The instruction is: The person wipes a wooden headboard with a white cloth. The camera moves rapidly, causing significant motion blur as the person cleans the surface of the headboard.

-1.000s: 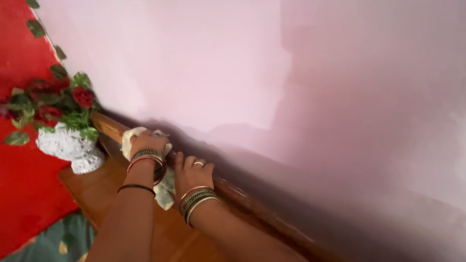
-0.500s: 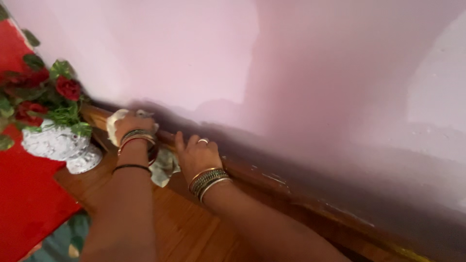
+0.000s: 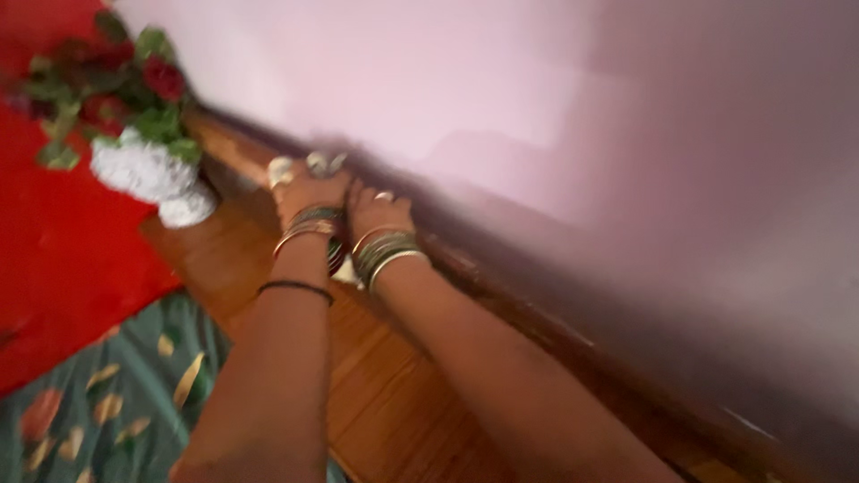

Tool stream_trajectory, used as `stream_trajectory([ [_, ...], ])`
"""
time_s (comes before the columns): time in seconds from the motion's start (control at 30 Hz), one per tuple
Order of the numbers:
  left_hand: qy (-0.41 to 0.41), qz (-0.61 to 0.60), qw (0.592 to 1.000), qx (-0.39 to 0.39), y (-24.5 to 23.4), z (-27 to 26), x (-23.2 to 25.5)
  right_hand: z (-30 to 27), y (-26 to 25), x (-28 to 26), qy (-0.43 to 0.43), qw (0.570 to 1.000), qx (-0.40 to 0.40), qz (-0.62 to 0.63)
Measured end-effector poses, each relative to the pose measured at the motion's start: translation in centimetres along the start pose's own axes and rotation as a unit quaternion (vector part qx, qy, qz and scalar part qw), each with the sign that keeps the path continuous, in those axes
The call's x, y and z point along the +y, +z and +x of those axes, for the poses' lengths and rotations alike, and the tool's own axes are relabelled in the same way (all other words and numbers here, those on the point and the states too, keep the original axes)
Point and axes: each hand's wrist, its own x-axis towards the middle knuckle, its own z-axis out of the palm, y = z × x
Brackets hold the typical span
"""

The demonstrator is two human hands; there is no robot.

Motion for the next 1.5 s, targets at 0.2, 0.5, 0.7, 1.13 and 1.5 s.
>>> stream_trajectory([
  [0.2, 0.019, -0.031, 0.999, 0.012, 0.9, 2.0, -0.5, -1.7, -2.6, -0.5, 0.032, 0.999, 0.008, 0.038],
  [0.5, 0.021, -0.041, 0.999, 0.006, 1.4, 14.6, -3.7, 6.7, -3.5, -6.5, 0.072, 0.996, -0.048, 0.027],
  [0.7, 0.091, -0.015, 0.995, 0.039, 0.6, 28.0, -7.0, 18.7, -0.6, -10.5, 0.053, 0.997, -0.041, 0.042],
  [1.13, 0.068, -0.284, 0.951, 0.099, -1.0, 40.0, -10.5, 25.4, 0.1, -14.4, 0.062, 0.995, -0.048, 0.056],
  [1.5, 0.11, -0.641, 0.753, 0.105, 14.7, 53.7, -23.7, 25.5, -0.8, -15.0, 0.065, 0.995, -0.073, 0.023],
])
